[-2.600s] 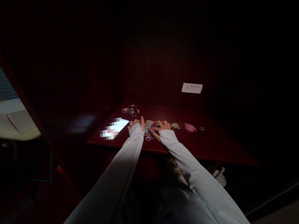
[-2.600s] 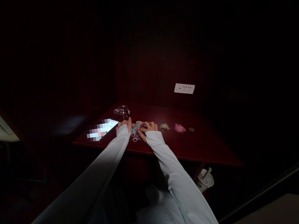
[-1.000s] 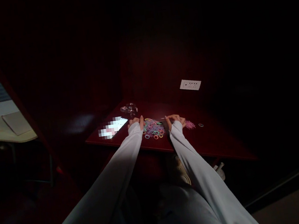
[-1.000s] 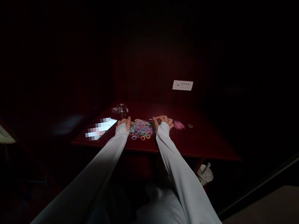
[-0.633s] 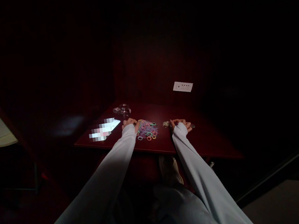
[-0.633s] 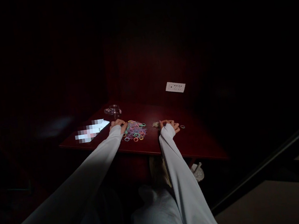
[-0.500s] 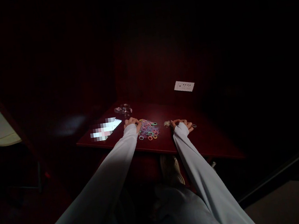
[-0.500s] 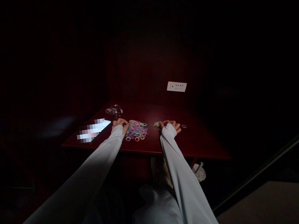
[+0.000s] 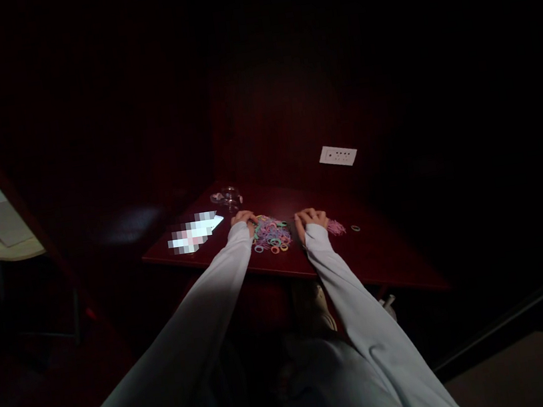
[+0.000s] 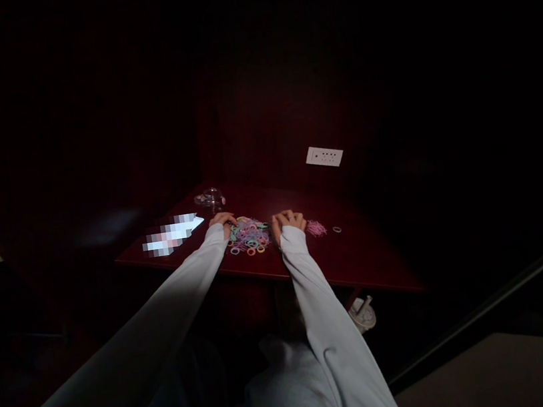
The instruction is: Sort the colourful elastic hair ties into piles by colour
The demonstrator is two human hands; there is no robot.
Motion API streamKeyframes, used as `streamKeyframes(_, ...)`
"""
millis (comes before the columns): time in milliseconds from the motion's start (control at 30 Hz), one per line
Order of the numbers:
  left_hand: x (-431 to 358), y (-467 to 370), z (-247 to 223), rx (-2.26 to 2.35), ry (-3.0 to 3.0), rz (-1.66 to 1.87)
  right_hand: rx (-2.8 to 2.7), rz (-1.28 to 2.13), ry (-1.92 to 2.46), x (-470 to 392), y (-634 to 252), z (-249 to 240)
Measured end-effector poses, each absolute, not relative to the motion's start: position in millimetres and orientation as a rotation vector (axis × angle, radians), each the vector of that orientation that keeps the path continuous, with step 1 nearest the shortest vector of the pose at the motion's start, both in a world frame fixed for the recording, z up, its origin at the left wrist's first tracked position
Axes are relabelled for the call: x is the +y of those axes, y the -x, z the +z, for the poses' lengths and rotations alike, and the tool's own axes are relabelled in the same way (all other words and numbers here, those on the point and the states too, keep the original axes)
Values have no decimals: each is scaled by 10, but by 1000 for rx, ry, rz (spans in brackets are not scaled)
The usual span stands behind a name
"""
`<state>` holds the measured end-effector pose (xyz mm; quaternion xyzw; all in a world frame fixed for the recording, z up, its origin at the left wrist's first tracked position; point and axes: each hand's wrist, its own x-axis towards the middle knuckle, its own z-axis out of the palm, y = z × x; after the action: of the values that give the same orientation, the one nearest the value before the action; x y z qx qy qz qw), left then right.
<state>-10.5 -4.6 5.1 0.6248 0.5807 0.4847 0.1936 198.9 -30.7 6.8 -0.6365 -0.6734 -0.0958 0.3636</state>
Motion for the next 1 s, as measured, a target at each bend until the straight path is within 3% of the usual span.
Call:
streamKeyframes(267,-77,60,89,1629,-1683,1372,-2192,-189,1356,-497,-1571,59)
streamKeyframes(1000,-73,121,43,1660,-1845,1243,-1825,-204,1539,-412,-1661,37)
